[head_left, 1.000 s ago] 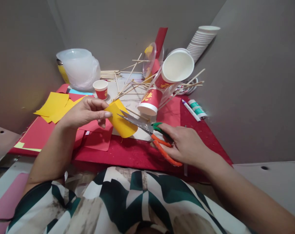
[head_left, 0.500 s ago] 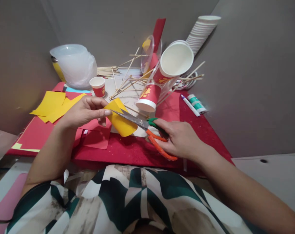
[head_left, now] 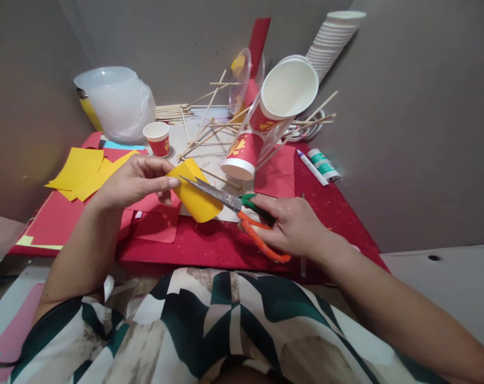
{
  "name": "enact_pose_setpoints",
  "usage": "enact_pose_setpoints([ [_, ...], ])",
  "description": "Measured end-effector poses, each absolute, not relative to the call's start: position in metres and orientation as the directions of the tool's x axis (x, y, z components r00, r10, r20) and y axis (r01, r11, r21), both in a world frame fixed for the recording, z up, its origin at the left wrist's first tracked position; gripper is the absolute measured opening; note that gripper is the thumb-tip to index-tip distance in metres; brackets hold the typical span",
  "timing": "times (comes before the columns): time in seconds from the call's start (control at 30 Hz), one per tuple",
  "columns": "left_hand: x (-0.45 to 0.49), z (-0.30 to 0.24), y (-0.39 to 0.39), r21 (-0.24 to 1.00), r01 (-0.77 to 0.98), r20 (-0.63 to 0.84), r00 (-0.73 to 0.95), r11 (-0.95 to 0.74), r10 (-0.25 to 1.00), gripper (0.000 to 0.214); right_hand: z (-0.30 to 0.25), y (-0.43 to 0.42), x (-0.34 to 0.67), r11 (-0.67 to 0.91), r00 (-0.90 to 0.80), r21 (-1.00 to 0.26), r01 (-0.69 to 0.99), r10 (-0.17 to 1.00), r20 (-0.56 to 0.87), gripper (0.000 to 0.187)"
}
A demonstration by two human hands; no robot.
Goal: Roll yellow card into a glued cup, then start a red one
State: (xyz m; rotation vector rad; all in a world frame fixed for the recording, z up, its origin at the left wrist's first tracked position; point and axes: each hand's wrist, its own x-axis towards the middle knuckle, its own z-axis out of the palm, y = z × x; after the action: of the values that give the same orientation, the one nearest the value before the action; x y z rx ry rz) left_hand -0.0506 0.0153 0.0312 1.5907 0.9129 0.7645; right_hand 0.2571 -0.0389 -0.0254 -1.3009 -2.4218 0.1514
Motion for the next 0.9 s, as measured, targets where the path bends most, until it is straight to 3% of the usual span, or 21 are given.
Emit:
enact_pose_setpoints([
  [0.17,-0.051,0.031,0.016,0.975,0.191,0.009,0.479,-0.114,0.878,0.024,-0.03,-0.04,0.257,0.559,-0.486,-0.243,0.793,0.82,0.302,0.042],
  [0.57,-0.041,0.032,0.013,0.983,0.176,-0.064,0.574,-0.047,0.816,0.025,-0.017,-0.04,0.247,0.489,-0.47,-0.205,0.848,0.872,0.135,0.039],
  [0.9,-0.034,0.03,0.014,0.989,0.149,-0.098,0.582,0.013,0.807,0.026,-0.027,-0.041,0.249,0.5,-0.457,-0.22,0.838,0.862,0.221,0.047],
])
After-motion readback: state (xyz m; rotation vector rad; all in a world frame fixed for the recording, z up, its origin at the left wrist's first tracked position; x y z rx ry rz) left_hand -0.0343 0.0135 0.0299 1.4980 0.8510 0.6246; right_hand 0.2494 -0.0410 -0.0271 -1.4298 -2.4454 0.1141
